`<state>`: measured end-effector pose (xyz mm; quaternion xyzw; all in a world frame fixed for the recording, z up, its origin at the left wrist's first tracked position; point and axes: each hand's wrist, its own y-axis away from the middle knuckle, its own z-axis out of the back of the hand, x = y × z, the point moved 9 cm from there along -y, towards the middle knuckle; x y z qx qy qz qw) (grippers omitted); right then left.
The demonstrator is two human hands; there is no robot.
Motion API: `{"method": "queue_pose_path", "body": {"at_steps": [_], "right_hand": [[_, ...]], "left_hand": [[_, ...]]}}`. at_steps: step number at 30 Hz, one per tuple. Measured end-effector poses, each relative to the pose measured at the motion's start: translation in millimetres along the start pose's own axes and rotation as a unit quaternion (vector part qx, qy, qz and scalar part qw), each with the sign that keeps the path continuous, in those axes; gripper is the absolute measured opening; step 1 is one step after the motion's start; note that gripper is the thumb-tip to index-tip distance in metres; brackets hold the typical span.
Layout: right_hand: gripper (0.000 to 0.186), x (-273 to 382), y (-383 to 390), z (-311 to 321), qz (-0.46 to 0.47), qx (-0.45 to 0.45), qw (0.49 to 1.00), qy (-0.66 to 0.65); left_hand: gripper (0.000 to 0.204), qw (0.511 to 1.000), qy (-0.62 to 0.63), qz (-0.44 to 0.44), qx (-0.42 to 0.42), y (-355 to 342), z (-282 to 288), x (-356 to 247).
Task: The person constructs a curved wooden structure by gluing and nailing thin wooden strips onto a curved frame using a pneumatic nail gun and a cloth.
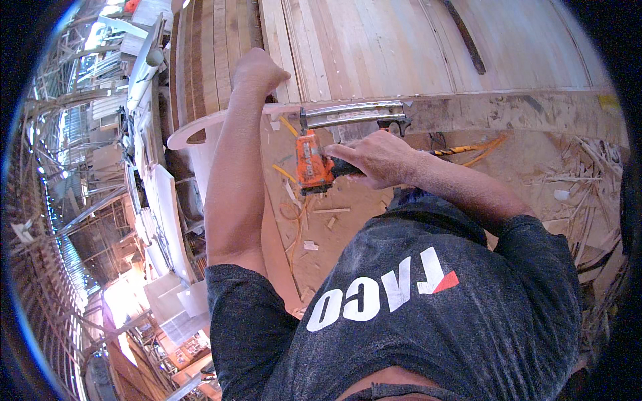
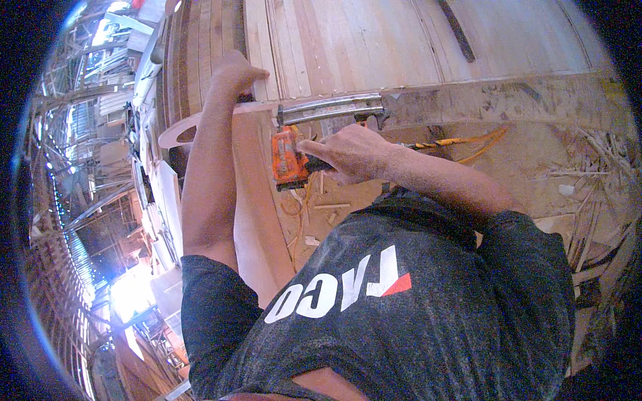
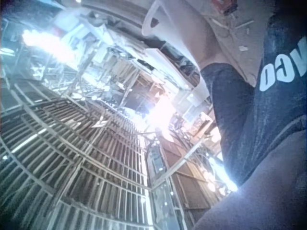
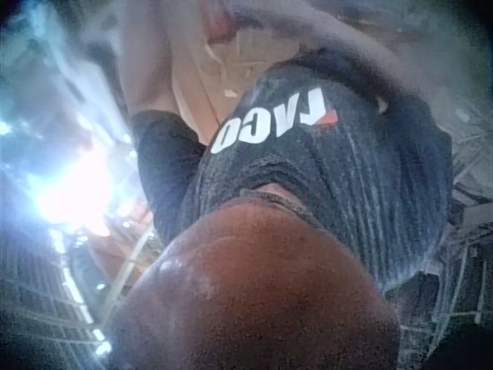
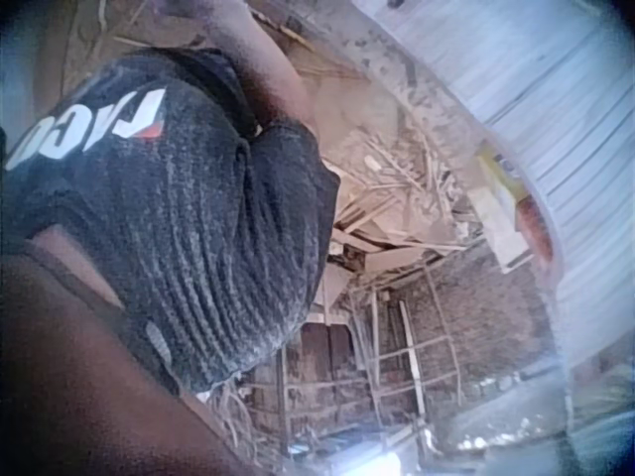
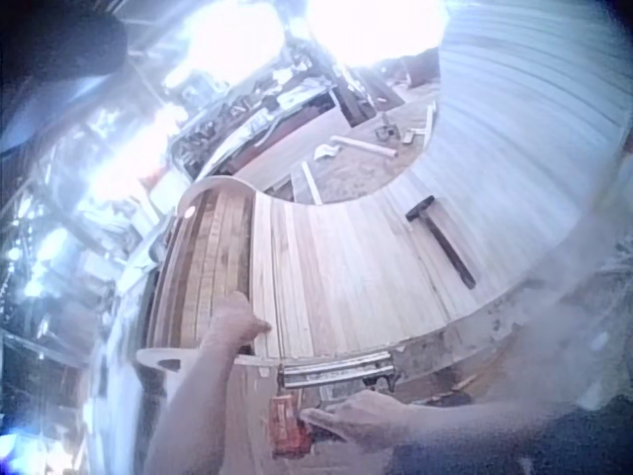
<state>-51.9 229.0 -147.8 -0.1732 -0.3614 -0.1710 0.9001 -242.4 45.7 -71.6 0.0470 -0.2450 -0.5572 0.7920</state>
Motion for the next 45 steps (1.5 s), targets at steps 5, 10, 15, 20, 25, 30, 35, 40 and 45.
{"method": "queue_pose_path", "body": {"at_steps": [5,10,15,20,25,30,35,40,45], "right_hand": [[0.068,1,-3,2,0.015,-0.004,1.000,0.002],[0.070,4,-6,-2,0.010,0.010,1.000,0.006],[0.074,9,-10,6,-0.042,0.045,0.998,0.022],[0.087,13,-15,5,-0.021,0.018,0.998,0.047],[0.090,9,-18,-5,-0.014,-0.009,0.998,0.059],[0.088,13,-22,-12,-0.026,0.008,0.997,0.079],[0.091,6,-26,-20,-0.047,0.027,0.993,0.102],[0.092,6,-27,-25,-0.040,0.015,0.993,0.107],[0.091,11,-27,-23,-0.046,0.023,0.992,0.116]], "left_hand": [[0.045,1.000,0.012,-0.010,-0.002,-2,2,-4],[0.040,1.000,0.011,-0.020,-0.011,-2,6,-8],[0.040,0.999,0.003,-0.027,-0.021,-4,4,-9],[0.038,1.000,0.002,-0.019,-0.022,2,7,-8],[0.036,0.999,0.002,-0.020,-0.031,7,13,-12],[0.040,0.999,-0.009,0.000,-0.045,3,7,-2],[0.042,1.000,0.018,-0.012,-0.019,6,8,-8],[0.043,1.000,0.015,-0.010,-0.021,8,9,-9],[0.047,0.999,0.017,-0.002,-0.049,6,8,-4]]}}
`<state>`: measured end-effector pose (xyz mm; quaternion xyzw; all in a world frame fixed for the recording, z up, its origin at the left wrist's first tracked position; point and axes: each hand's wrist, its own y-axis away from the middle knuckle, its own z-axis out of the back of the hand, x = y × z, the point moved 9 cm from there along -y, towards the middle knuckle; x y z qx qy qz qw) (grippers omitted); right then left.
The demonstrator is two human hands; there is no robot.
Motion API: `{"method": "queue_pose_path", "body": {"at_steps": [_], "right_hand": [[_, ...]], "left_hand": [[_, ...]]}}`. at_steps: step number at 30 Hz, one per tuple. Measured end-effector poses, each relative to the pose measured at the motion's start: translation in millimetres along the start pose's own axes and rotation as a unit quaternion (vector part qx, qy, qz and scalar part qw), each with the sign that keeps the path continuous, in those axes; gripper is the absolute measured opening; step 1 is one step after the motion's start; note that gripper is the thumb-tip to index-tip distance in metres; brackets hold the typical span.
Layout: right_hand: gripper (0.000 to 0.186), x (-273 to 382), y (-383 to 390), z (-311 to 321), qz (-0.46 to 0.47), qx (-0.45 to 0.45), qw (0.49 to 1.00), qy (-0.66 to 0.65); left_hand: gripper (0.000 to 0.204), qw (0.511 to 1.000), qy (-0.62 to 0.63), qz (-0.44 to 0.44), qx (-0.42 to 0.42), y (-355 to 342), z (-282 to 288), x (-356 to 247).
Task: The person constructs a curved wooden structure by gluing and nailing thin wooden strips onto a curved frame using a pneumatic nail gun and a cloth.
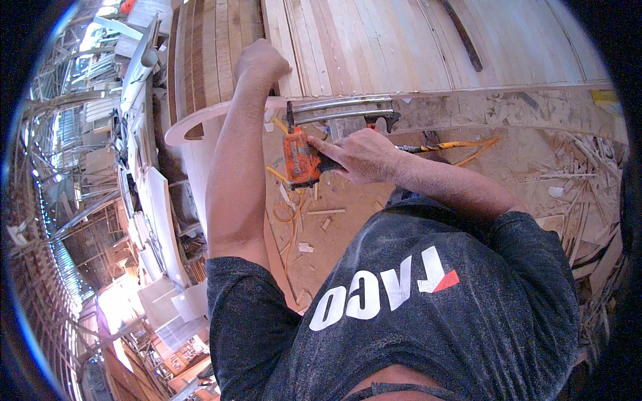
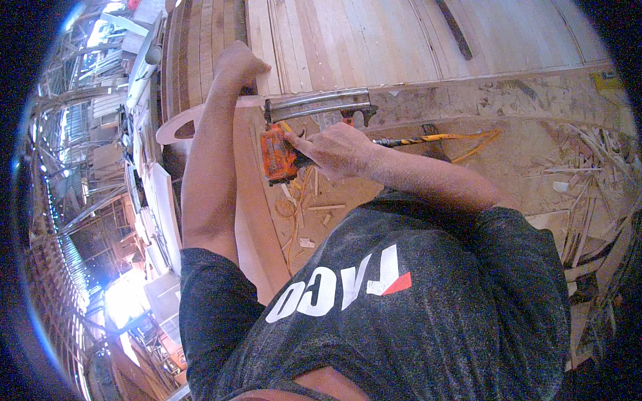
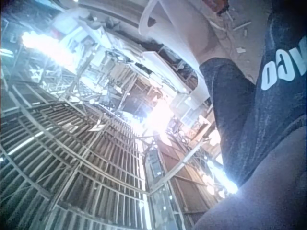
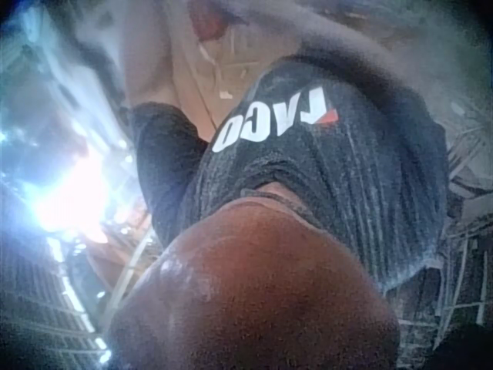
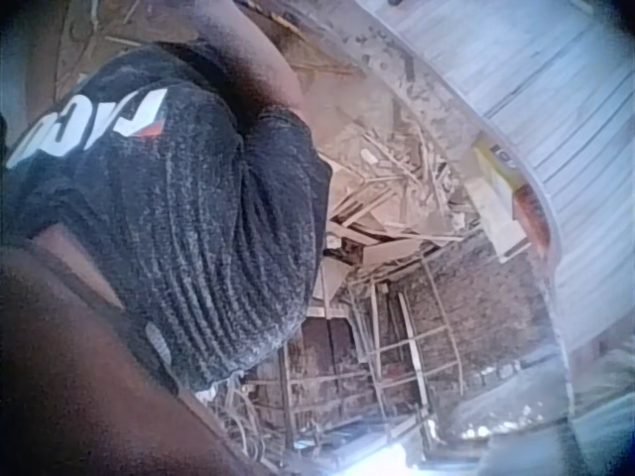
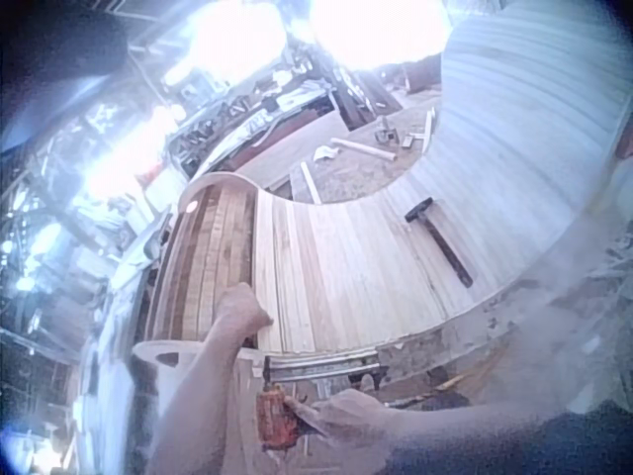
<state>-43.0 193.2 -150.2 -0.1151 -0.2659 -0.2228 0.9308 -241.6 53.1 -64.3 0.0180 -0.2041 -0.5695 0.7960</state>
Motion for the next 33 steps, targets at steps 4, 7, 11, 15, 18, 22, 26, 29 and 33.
{"method": "queue_pose_path", "body": {"at_steps": [4,7,11,15,18,22,26,29,33], "right_hand": [[0.092,1,1,7,-0.012,-0.017,1.000,-0.017],[0.091,-1,1,1,-0.024,-0.018,0.999,-0.026],[0.087,1,2,3,-0.005,-0.061,0.997,-0.038],[0.073,12,3,12,0.000,-0.005,0.999,-0.052],[0.073,12,2,13,-0.008,-0.004,0.999,-0.047],[0.075,8,1,9,-0.015,-0.010,0.999,-0.040],[0.084,9,-1,10,-0.004,-0.074,0.995,-0.070],[0.084,4,5,18,-0.015,-0.033,0.995,-0.097],[0.074,-15,36,52,-0.052,-0.028,0.993,-0.102]], "left_hand": [[0.049,0.999,-0.014,-0.037,0.026,0,-2,-8],[0.048,1.000,-0.010,-0.012,0.013,-4,-4,-2],[0.053,1.000,-0.018,-0.021,0.007,-8,-5,-1],[0.059,0.999,-0.001,-0.027,-0.034,-11,-6,4],[0.058,0.999,-0.016,-0.036,-0.036,-14,-8,-1],[0.056,0.999,-0.007,-0.033,-0.037,-17,-10,-4],[0.054,0.998,-0.022,-0.034,-0.046,-16,-13,4],[0.041,0.999,-0.028,-0.031,-0.019,-6,-9,-5],[0.027,0.999,0.023,-0.019,-0.039,14,7,-15]]}}
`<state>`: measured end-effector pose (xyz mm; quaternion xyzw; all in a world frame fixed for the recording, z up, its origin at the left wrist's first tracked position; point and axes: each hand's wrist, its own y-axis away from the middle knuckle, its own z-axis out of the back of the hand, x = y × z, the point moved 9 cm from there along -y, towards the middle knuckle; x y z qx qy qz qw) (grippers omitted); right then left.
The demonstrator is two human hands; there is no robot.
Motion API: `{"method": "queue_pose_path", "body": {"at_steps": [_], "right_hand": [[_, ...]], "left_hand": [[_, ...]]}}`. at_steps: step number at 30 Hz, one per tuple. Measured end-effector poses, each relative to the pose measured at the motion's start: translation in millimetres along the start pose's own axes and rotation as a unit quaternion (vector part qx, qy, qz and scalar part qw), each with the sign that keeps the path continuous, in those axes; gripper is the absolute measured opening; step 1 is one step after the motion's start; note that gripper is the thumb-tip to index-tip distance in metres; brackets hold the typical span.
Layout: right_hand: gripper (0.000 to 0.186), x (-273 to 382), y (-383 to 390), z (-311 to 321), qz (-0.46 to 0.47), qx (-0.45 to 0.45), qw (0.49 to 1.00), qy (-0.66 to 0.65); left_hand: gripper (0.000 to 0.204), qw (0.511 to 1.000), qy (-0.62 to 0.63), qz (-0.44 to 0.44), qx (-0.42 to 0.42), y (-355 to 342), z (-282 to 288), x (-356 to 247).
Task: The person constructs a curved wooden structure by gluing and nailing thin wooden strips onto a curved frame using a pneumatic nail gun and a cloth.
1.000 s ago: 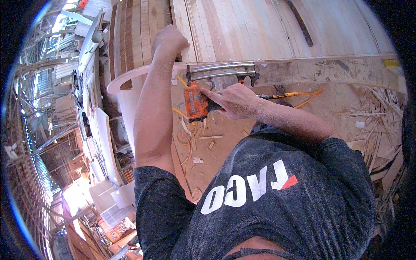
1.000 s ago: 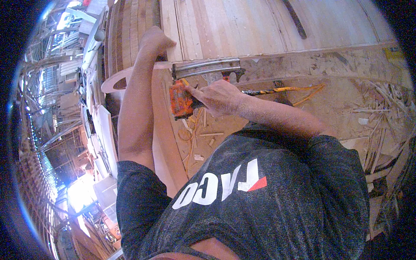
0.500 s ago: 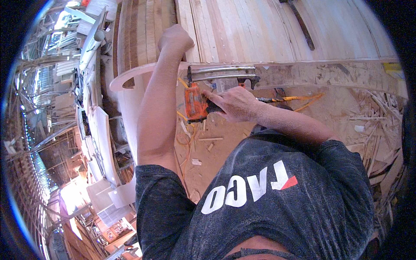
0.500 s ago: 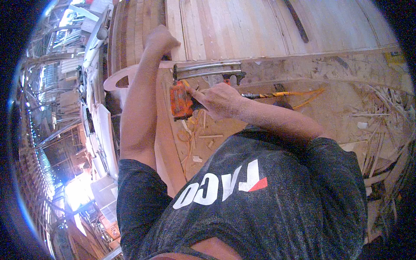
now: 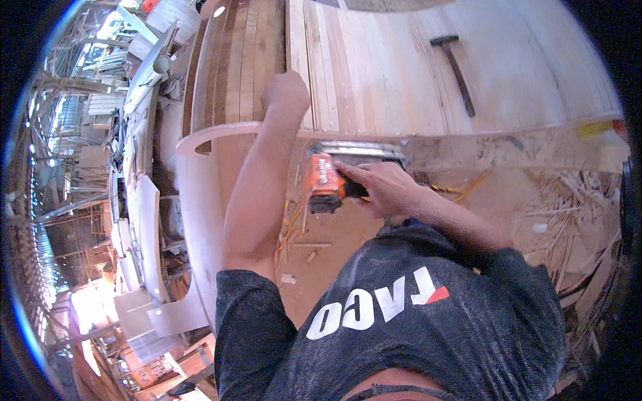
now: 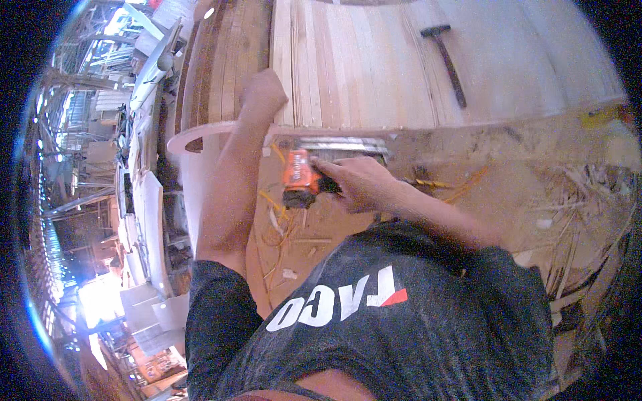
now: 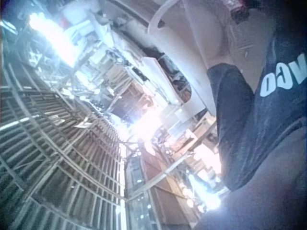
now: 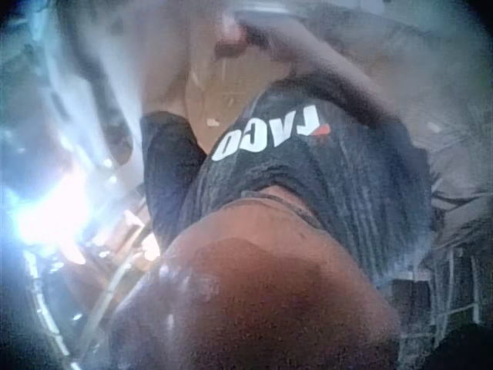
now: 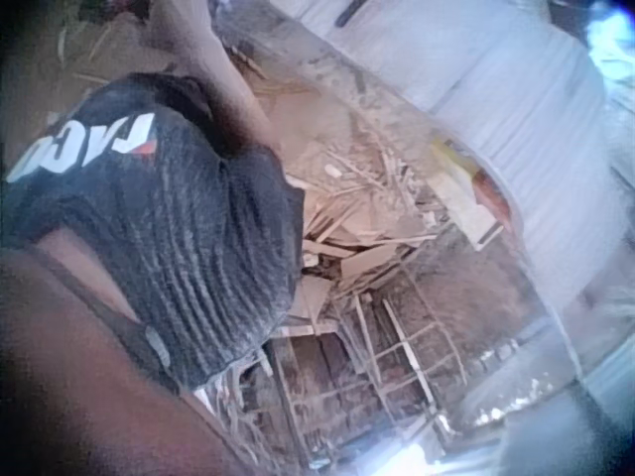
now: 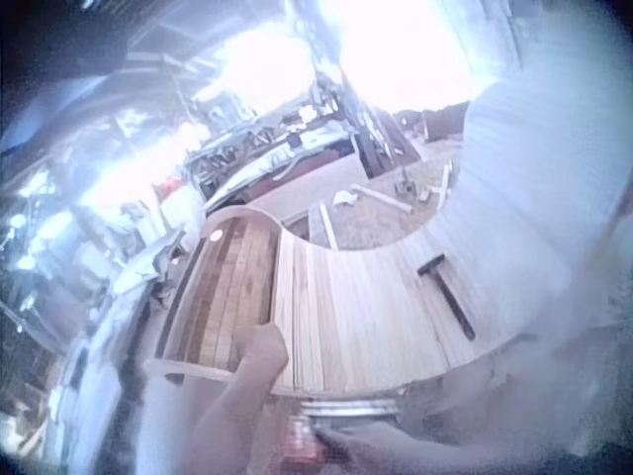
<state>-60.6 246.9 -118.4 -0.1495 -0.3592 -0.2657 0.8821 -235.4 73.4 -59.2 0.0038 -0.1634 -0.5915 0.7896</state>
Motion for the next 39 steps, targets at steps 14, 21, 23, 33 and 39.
{"method": "queue_pose_path", "body": {"at_steps": [14,21,23,33,39], "right_hand": [[0.050,-129,62,217,-0.258,-0.048,0.965,0.000],[0.040,-98,-51,328,-0.193,-0.018,0.980,0.049],[0.045,-114,-99,344,-0.201,0.026,0.975,0.097],[0.049,-92,-331,316,-0.054,0.114,0.982,0.142],[0.050,-75,-358,264,-0.084,0.189,0.963,0.175]], "left_hand": [[0.024,0.996,0.060,0.061,-0.037,26,-8,2],[0.043,0.985,0.073,0.117,-0.099,26,-13,12],[0.043,0.984,0.079,0.132,-0.092,29,-11,14],[0.050,0.983,0.081,0.113,-0.124,21,-22,16],[0.044,0.983,0.065,0.124,-0.117,17,-26,11]]}}
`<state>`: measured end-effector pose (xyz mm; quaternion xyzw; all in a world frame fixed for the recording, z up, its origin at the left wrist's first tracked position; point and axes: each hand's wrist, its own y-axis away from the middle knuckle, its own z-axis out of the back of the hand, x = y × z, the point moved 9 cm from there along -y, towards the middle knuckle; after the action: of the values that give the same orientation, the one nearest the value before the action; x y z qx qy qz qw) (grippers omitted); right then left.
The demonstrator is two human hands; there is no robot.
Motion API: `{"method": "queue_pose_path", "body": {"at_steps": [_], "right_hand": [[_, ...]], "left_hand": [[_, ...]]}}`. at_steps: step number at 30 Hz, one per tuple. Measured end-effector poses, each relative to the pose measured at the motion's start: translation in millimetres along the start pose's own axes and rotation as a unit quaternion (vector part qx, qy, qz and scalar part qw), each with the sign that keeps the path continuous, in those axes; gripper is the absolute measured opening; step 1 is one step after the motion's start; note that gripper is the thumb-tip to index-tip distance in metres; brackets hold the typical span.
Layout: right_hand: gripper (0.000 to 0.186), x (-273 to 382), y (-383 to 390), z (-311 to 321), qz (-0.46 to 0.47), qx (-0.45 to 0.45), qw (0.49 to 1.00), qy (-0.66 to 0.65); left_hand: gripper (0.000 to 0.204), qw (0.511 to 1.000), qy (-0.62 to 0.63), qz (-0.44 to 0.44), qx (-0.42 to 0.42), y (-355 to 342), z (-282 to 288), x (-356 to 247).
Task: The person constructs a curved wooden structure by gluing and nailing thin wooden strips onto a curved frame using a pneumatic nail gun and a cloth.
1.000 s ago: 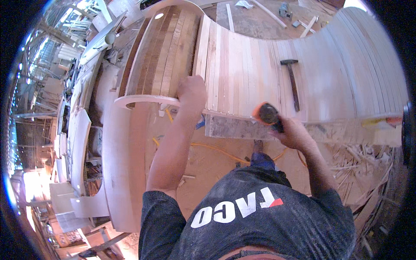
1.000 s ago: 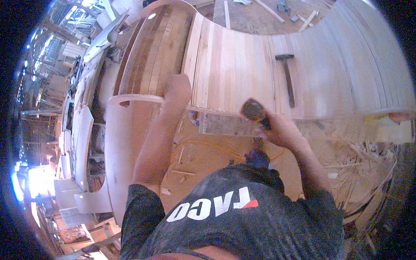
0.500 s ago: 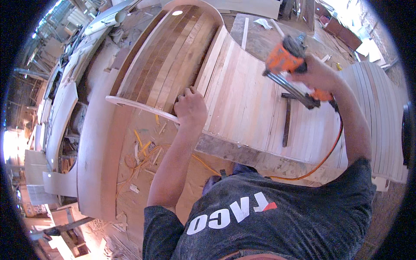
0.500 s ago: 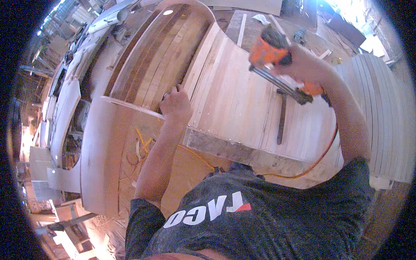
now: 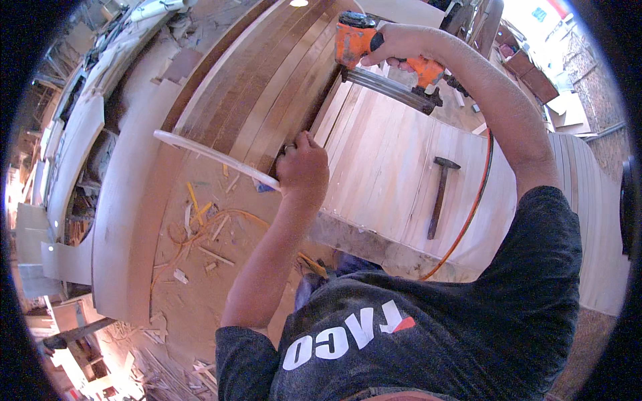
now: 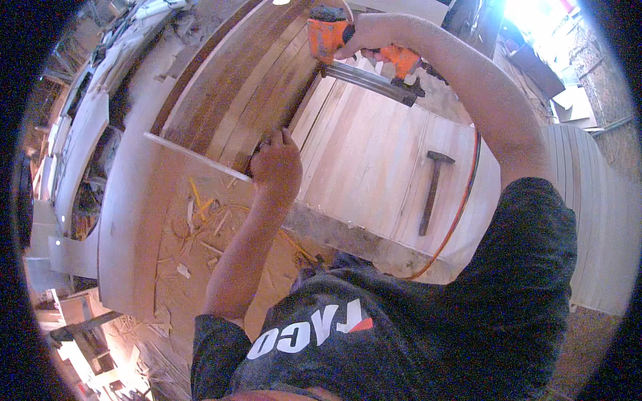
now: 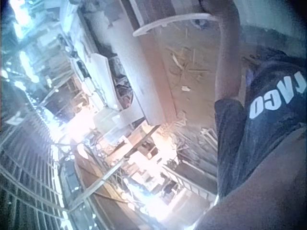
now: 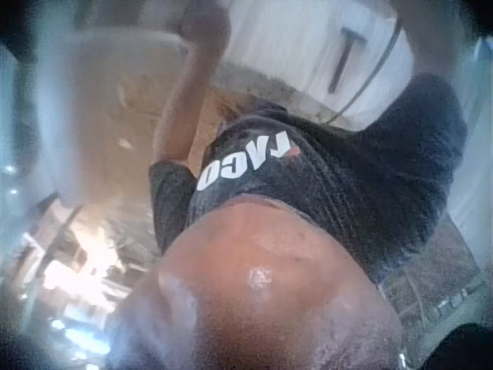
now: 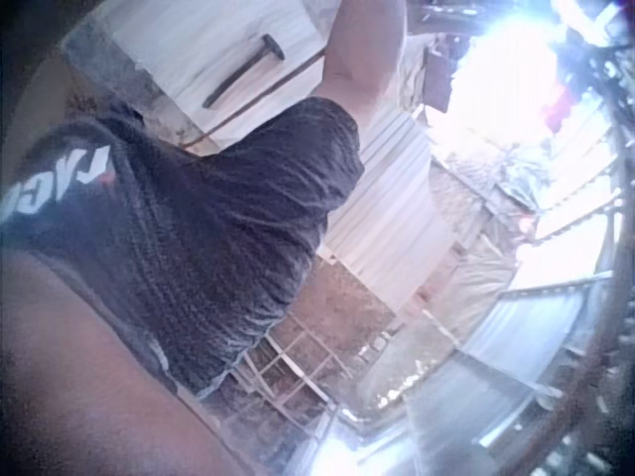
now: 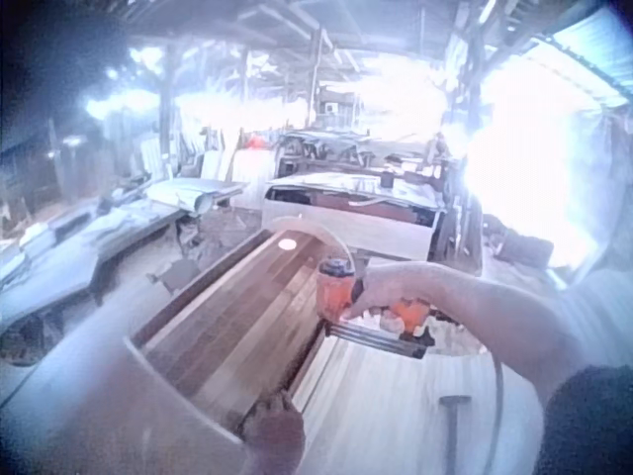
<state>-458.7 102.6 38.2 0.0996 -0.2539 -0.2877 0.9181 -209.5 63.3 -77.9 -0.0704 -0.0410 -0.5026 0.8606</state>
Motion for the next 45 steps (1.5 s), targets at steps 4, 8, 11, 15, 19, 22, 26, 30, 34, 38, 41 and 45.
{"method": "queue_pose_path", "body": {"at_steps": [4,8,11,15,19,22,26,30,34,38,41,45], "right_hand": [[0.044,12,-11,-18,0.010,0.054,0.998,-0.030],[0.039,26,-11,-29,-0.003,0.075,0.997,-0.016],[0.038,37,-11,-30,0.012,0.068,0.998,-0.005],[0.037,35,-5,-28,-0.012,0.066,0.998,-0.008],[0.037,31,-7,-28,0.004,0.077,0.997,-0.006],[0.038,36,-4,-28,-0.021,0.063,0.998,-0.003],[0.043,41,0,-27,-0.032,0.131,0.988,0.074],[0.052,42,4,-25,-0.035,0.116,0.991,0.065],[0.048,41,-1,-22,-0.049,0.093,0.989,0.100],[0.048,55,3,-15,-0.047,0.067,0.987,0.141],[0.048,55,2,-15,-0.089,0.100,0.976,0.173],[0.047,47,-1,-12,-0.077,0.095,0.979,0.160]], "left_hand": [[0.043,0.999,0.029,-0.011,0.015,2,3,-2],[0.037,0.999,0.028,-0.022,-0.024,5,8,-1],[0.031,0.999,0.025,-0.018,-0.045,4,8,0],[0.025,0.999,0.020,-0.031,-0.031,3,6,-3],[0.024,0.998,0.035,-0.023,-0.039,3,10,-2],[0.023,0.999,0.020,-0.028,-0.031,1,9,1],[0.023,0.999,0.035,-0.027,-0.011,1,8,0],[0.023,0.999,0.028,-0.027,-0.014,4,11,-2],[0.023,0.999,0.033,-0.035,-0.019,4,8,-1],[0.023,0.999,0.029,-0.045,-0.008,3,5,-2],[0.023,0.998,0.039,-0.037,0.009,1,4,-1],[0.022,0.998,0.034,-0.041,0.026,3,4,-4]]}}
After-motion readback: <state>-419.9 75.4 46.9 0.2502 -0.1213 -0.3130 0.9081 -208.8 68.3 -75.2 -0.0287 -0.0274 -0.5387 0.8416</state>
